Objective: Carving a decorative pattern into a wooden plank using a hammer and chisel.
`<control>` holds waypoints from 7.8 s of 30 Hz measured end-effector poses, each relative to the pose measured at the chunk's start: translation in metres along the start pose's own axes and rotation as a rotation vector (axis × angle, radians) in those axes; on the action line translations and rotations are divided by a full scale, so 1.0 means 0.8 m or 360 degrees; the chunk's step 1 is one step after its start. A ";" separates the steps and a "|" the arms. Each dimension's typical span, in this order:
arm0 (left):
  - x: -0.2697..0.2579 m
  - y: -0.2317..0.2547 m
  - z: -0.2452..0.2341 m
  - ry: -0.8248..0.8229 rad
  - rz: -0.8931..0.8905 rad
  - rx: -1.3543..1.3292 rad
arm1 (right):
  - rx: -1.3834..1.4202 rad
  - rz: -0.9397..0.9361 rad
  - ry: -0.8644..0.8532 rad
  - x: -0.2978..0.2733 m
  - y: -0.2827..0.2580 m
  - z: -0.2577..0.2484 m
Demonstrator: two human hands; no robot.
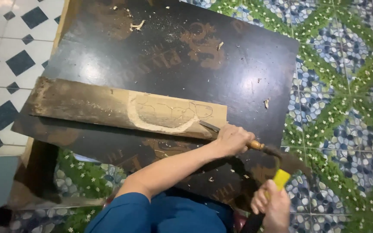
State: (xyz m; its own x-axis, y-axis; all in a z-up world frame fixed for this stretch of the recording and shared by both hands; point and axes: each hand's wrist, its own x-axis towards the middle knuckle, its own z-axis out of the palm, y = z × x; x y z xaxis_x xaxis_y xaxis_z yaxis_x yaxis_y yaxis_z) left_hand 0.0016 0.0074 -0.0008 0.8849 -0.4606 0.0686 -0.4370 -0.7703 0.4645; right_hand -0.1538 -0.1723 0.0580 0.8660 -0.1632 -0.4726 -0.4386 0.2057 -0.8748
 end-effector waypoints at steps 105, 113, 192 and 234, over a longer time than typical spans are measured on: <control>-0.049 -0.011 -0.063 0.0297 -0.0499 -0.0401 | 0.0041 0.0181 0.0148 0.024 0.032 -0.014; -0.050 -0.008 -0.045 0.0545 -0.0255 -0.0254 | -0.0013 0.0163 0.0249 0.018 0.025 -0.002; 0.000 -0.113 -0.176 0.1049 -0.0463 -0.1796 | -0.0465 -0.0267 -0.0343 0.027 -0.092 0.099; 0.004 -0.094 -0.124 0.1323 -0.0352 -0.1553 | -0.1089 -0.1317 -0.0652 0.036 -0.279 0.228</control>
State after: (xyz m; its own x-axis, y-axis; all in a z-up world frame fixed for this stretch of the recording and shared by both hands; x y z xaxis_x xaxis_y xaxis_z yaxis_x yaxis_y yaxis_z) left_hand 0.0531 0.1078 0.0516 0.9106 0.3143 0.2684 -0.2841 0.0045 0.9588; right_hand 0.0127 -0.0469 0.2592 0.9077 0.3480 0.2347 0.3714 -0.4057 -0.8351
